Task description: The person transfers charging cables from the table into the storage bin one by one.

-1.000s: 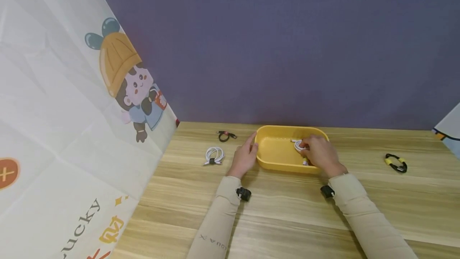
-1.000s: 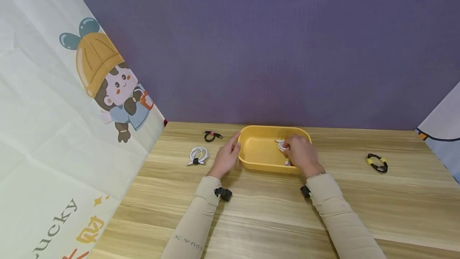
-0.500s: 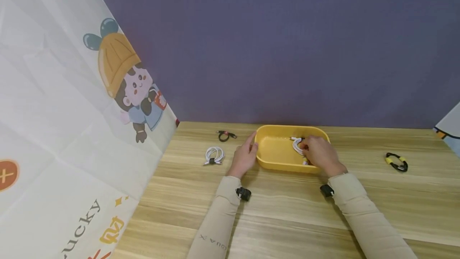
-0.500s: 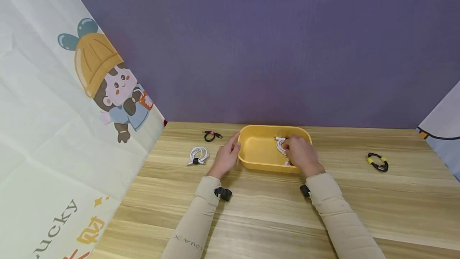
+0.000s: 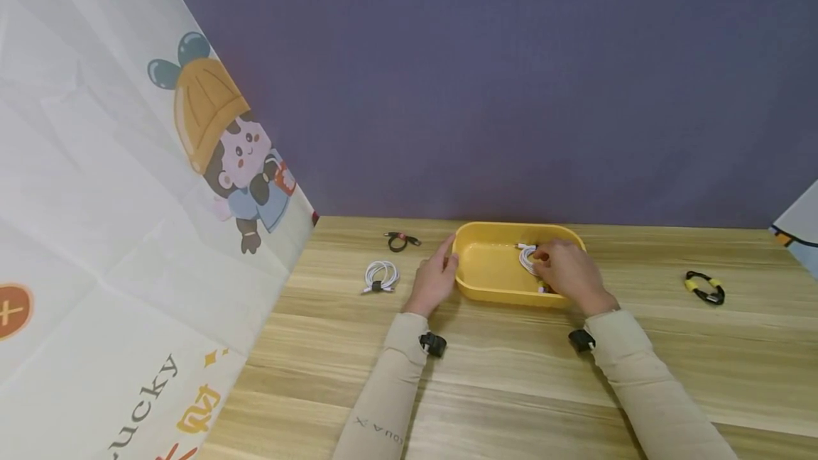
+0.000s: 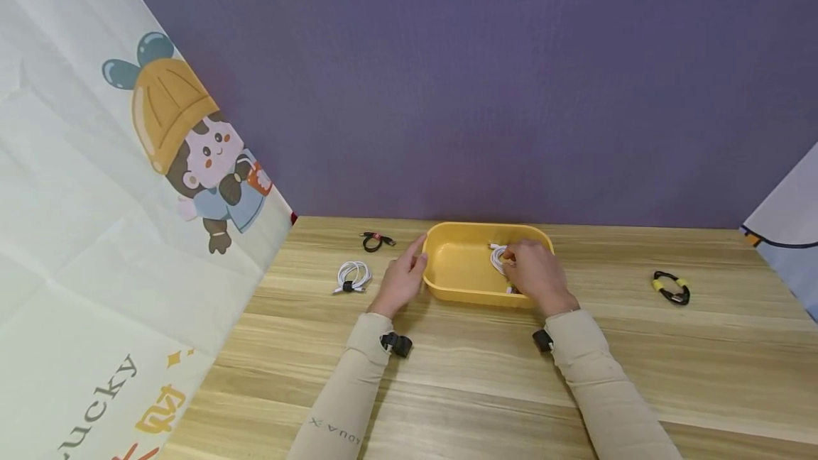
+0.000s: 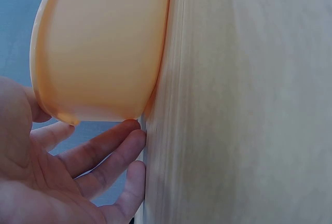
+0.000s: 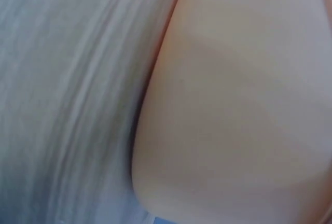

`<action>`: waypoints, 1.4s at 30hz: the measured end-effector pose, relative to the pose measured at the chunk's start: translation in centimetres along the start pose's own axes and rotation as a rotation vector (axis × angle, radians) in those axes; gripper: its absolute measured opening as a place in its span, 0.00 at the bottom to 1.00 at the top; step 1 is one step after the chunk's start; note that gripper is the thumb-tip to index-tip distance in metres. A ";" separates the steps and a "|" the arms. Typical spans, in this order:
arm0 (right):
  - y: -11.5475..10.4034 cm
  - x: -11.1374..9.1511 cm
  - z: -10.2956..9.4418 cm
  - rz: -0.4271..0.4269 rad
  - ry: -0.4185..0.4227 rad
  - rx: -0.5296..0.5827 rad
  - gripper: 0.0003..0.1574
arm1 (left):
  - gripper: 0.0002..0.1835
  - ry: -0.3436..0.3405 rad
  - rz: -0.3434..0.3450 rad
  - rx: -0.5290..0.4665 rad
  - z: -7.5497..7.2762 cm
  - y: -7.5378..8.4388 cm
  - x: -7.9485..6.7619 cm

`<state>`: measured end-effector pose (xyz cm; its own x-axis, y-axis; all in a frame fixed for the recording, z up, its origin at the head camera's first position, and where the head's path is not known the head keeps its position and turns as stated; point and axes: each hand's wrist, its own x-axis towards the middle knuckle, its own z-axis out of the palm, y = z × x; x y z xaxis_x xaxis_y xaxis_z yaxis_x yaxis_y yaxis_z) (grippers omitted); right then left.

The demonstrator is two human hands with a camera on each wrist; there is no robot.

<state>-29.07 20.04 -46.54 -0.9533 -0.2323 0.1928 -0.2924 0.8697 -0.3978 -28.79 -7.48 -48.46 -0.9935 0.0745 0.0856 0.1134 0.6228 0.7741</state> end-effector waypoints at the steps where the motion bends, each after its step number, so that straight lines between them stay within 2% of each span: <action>1: 0.0 0.0 0.0 0.000 0.003 0.005 0.14 | 0.27 0.001 0.002 0.000 0.0 0.0 0.0; 5: 0.1 -0.1 0.0 -0.013 0.028 0.033 0.14 | 0.27 0.002 0.007 0.001 -0.1 0.1 0.0; 9: 0.4 -0.1 0.0 -0.042 0.096 0.090 0.10 | 0.27 0.004 0.002 0.001 -0.1 0.0 0.0; 16: 1.3 -0.3 0.3 -0.044 0.227 0.256 0.06 | 0.27 -0.007 -0.006 -0.006 0.1 0.0 0.1; 21: 1.6 -1.0 -0.2 -0.026 0.241 0.346 0.09 | 0.27 -0.005 0.001 -0.016 0.2 0.0 0.0; 30: 2.7 -1.5 -1.8 0.042 0.258 0.354 0.17 | 0.27 0.001 0.000 -0.003 0.1 0.0 0.0; 36: 3.6 -2.0 -4.0 0.096 0.249 0.349 0.22 | 0.27 -0.003 -0.002 -0.011 0.0 0.0 -0.1; 42: 4.8 -2.8 -6.3 0.157 0.220 0.273 0.25 | 0.27 0.000 -0.003 -0.023 0.1 -0.2 0.1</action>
<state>-27.35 27.65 -43.35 -0.9578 0.0195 0.2868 -0.1816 0.7323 -0.6563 -28.86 -7.49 -48.70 -0.9938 0.0728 0.0835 0.1105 0.6046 0.7888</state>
